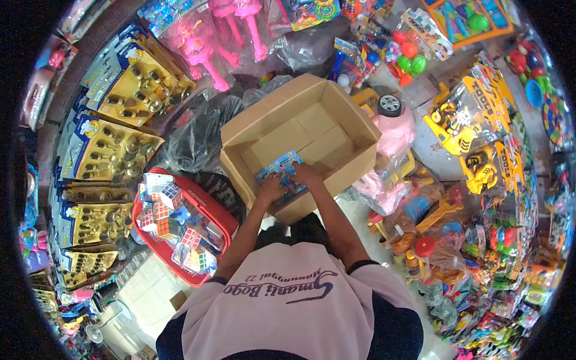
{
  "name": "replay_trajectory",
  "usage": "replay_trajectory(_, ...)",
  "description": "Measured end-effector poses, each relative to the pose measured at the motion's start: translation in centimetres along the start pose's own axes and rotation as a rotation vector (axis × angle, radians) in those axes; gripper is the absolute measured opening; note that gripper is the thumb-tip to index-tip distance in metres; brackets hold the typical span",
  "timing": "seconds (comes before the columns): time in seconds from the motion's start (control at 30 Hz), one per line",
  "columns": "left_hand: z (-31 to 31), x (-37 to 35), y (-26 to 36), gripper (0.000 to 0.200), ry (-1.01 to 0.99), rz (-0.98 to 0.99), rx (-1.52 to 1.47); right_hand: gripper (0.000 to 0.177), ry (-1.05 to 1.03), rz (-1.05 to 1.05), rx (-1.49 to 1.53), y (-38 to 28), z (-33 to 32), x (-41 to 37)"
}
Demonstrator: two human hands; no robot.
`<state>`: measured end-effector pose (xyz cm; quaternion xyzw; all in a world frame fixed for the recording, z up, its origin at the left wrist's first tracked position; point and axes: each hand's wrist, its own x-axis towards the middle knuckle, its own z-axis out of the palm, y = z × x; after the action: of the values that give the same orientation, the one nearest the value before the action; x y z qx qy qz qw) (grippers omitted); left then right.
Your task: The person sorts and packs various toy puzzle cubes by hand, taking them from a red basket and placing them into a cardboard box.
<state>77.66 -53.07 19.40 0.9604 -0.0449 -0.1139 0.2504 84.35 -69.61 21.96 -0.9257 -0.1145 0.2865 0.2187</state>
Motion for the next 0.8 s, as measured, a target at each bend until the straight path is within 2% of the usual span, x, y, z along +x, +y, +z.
replay_trajectory(0.1,-7.0,-3.0,3.4,0.040,-0.094,0.045,-0.582,0.042,0.340,-0.263,0.274,-0.7,-1.4,-5.0)
replay_trajectory(0.2,-8.1,-7.2,2.9,0.028,-0.385,-0.101,-0.990,0.031,0.599,-0.272,0.407,-2.1,-1.3,-12.3)
replay_trajectory(0.3,-7.5,-11.5,2.2,0.031,-0.592,0.015,-1.054,0.025,0.625,-0.068,0.593,-2.2,2.7,-18.0)
replay_trajectory(0.4,-6.6,-14.9,2.7,0.033,-0.847,-0.076,-1.057,0.025,0.665,0.101,0.685,-0.7,10.4,-21.0)
replay_trajectory(0.43,-4.0,-15.6,1.7,0.036,-0.948,-0.143,-1.073,0.028,0.605,0.112,0.786,1.6,14.7,-20.9)
replay_trajectory(0.5,-2.4,-17.4,1.8,0.041,-0.965,-0.147,-0.803,0.032,0.225,0.371,0.735,1.8,18.0,-22.8)
replay_trajectory(0.57,1.1,-18.2,0.6,0.046,-0.977,0.032,-0.633,0.039,-0.029,0.332,0.759,1.9,21.0,-24.1)
replay_trajectory(0.6,3.3,-18.5,-0.3,0.049,-0.981,0.126,-0.551,0.041,-0.120,0.439,0.828,1.4,22.3,-24.7)
replay_trajectory(0.67,7.2,-19.3,-2.2,0.048,-1.005,0.233,-0.379,0.043,-0.048,0.400,0.791,4.0,29.3,-25.3)
replay_trajectory(0.7,8.1,-19.7,-2.9,0.047,-1.008,0.287,-0.292,0.042,-0.117,0.624,0.848,3.4,30.2,-25.5)
replay_trajectory(0.77,7.6,-21.1,-3.3,0.043,-1.042,0.186,-0.324,0.044,-0.004,0.736,1.038,1.4,31.8,-27.5)
replay_trajectory(0.8,7.1,-21.8,-3.5,0.044,-1.034,0.148,-0.324,0.047,0.002,0.696,1.108,0.4,32.2,-28.5)
